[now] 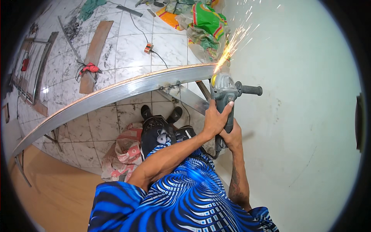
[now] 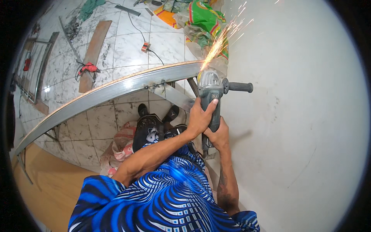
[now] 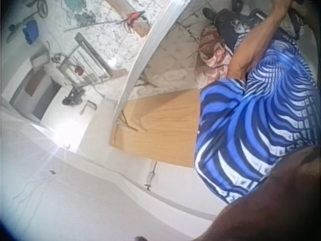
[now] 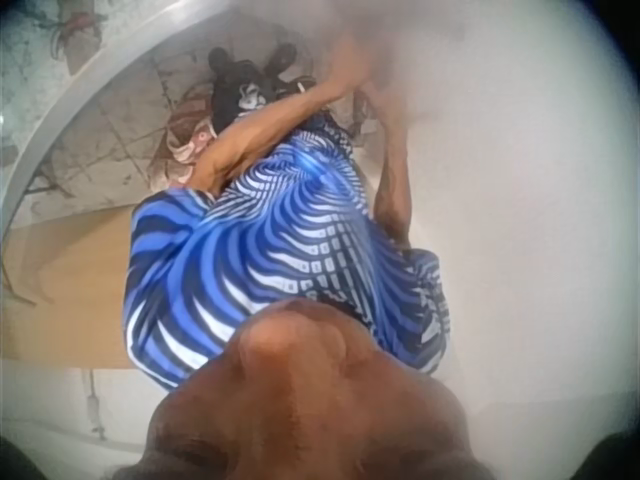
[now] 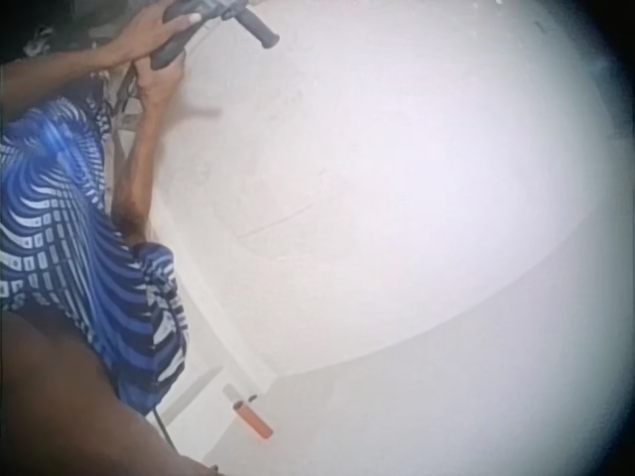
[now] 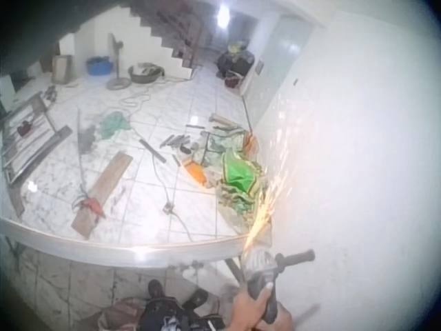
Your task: The person uses a power grinder to smooth the edges of a metal frame, moving the tool along the length of the metal while holding the frame steady.
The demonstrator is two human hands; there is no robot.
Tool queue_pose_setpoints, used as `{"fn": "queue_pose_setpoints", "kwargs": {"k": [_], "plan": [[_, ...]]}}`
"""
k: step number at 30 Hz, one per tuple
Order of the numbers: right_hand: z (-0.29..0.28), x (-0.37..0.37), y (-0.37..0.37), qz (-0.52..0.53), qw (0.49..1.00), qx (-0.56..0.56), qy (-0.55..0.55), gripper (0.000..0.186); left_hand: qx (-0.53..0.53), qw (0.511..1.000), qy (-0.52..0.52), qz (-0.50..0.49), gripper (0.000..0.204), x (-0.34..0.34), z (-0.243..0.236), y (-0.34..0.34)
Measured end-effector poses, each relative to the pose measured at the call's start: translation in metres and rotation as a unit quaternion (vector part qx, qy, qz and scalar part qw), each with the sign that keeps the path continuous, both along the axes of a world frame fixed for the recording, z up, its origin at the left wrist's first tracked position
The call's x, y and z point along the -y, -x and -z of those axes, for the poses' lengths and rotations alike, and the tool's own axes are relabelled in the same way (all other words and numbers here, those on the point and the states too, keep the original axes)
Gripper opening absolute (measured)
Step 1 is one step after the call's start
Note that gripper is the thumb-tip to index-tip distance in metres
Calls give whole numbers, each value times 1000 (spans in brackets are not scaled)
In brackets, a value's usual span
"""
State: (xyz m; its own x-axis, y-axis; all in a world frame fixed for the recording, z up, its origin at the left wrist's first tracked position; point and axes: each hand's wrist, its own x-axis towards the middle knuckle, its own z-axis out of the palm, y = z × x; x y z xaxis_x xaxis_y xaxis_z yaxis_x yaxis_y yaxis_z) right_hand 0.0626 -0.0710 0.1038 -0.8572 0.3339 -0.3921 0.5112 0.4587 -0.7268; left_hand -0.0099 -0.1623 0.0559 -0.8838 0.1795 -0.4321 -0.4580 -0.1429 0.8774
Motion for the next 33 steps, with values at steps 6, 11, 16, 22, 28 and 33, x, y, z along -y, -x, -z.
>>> {"fn": "queue_pose_setpoints", "kwargs": {"k": [6, 11, 16, 22, 28, 33], "plan": [[3, 1, 0, 8, 1000, -15, 16, 53, 0, 1000, -6, -4, 65, 1, 0, 1], [-1, 2, 2, 7, 1000, 6, -2, 52, 2, 1000, 3, 1, 64, 2, 0, 3], [3, 3, 3, 0, 1000, -4, -14, 50, 6, 1000, 9, -2, 64, 1, 4, 4], [4, 6, 4, 19, 1000, 0, 5, 51, 15, 1000, -4, 12, 65, 7, -1, 7], [-1, 9, 6, 18, 1000, 7, 5, 50, 25, 999, -8, 20, 64, 10, 0, 6], [1, 5, 4, 5, 1000, 8, 3, 50, 16, 1000, -23, -2, 63, 6, -1, 4]]}}
